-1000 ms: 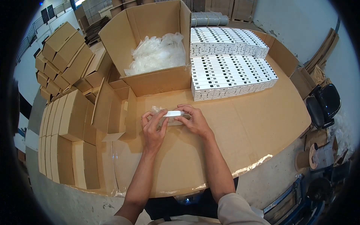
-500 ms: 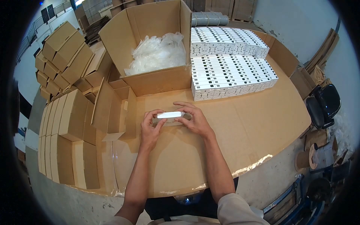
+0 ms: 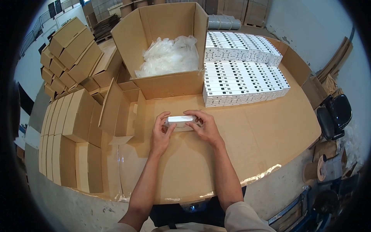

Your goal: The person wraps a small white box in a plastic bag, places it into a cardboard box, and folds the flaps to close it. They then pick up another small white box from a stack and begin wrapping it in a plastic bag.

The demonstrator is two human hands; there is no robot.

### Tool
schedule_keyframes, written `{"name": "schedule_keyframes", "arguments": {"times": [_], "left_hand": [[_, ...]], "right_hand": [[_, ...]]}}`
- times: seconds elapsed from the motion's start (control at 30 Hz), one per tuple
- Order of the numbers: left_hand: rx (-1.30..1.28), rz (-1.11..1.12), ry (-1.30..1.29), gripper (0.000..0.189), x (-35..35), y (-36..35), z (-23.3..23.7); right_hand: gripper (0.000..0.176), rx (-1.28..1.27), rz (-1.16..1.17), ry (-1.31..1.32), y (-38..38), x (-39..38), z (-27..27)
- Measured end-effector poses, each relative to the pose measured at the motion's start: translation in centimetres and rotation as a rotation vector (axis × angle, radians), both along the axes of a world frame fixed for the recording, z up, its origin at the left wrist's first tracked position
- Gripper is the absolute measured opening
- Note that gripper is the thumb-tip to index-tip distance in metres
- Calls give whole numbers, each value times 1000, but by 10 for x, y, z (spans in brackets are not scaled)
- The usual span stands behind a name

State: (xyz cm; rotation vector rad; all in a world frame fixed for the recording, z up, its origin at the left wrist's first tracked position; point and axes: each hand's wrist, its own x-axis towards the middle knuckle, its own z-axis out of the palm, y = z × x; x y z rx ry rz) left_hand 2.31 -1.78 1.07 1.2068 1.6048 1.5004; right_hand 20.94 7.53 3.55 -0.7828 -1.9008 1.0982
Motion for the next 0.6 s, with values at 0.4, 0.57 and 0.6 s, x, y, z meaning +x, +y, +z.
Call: {"name": "schedule_keyframes", "arguments": {"times": [0.4, 0.57, 0.6], "left_hand": [[-13, 94, 635, 78, 18, -94, -10], [-102, 1, 702, 65, 24, -142, -1], [-124, -16, 720, 62, 25, -150, 2]], "right_hand": [[35, -69, -41, 247, 20, -37, -8], [33, 55, 6, 247, 31, -89, 37], [33, 85, 16, 248, 33, -100, 46]]}}
